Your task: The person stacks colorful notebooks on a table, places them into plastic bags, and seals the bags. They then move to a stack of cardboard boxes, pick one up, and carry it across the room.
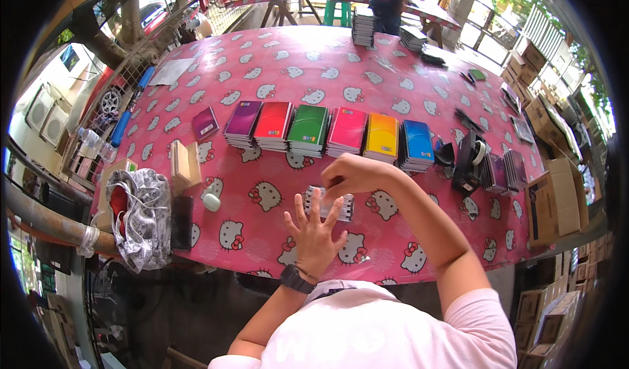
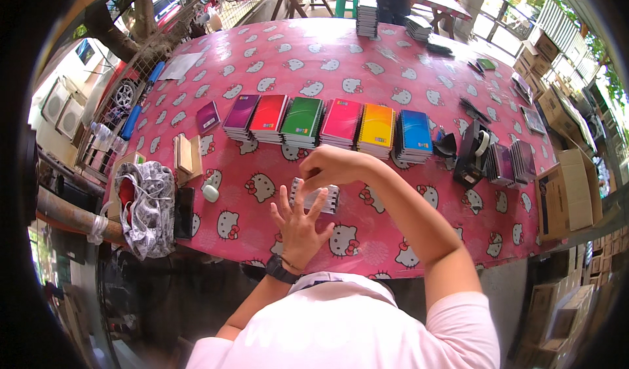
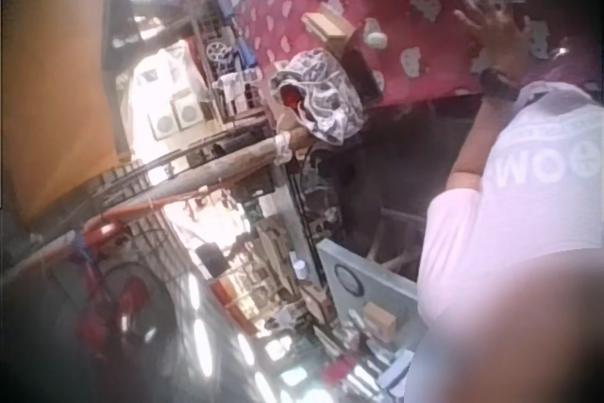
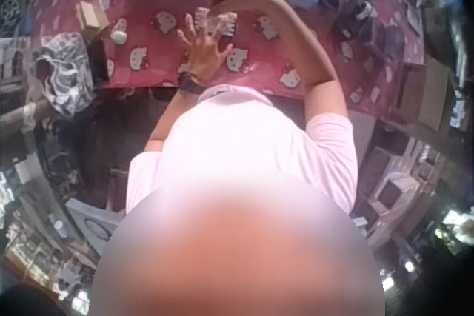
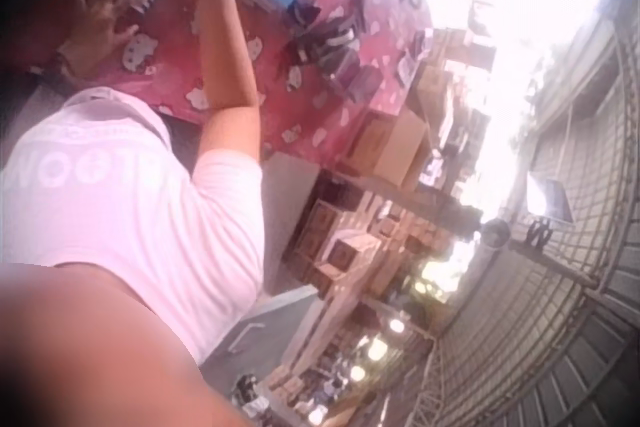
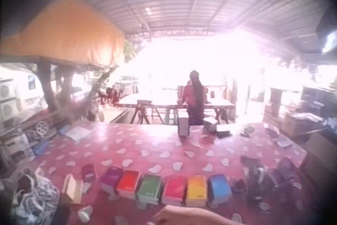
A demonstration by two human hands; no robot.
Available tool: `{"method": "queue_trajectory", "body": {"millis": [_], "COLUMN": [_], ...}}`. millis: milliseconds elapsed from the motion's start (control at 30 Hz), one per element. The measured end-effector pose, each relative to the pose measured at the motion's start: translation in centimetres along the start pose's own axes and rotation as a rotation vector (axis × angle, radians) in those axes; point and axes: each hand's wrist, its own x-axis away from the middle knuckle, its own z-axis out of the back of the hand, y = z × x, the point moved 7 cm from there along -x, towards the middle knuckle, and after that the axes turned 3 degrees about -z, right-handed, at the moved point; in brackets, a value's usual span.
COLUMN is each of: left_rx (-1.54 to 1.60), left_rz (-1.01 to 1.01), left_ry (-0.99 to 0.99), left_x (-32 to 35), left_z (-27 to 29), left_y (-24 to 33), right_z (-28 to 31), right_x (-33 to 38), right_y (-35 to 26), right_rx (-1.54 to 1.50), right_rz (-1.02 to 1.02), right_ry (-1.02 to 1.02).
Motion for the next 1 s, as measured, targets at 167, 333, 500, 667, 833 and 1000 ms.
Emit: {"method": "queue_trajectory", "body": {"millis": [167, 333, 500, 667, 833, 1000], "left_rx": [0.050, 0.190, -0.058, 0.138, 1.612, 1.035], "left_rz": [-0.010, -0.013, -0.088, -0.394, -0.133, -0.333], "left_ry": [0.025, 0.054, -0.018, -0.200, -0.028, -0.012], "left_x": [0.2, 0.0, -1.7, -6.2, -6.3, -5.1], "left_z": [-0.4, -1.3, 2.3, 0.5, 0.0, -2.1], "left_y": [0.2, -0.1, 0.0, 0.9, -2.6, -1.6], "right_z": [-2.4, -8.1, -4.2, -7.4, -10.3, -8.1], "right_x": [-4.3, -0.8, 8.0, 16.5, 14.4, 10.2], "right_y": [7.3, 16.8, 13.1, 15.4, 11.6, 5.9], "right_rx": [0.326, -0.729, -0.411, -0.711, -0.899, -0.821], "right_rz": [-0.365, -0.394, -0.544, -0.330, -0.207, 0.068], "right_ry": [-0.346, -0.161, 0.808, 1.196, 0.949, 0.898]}}
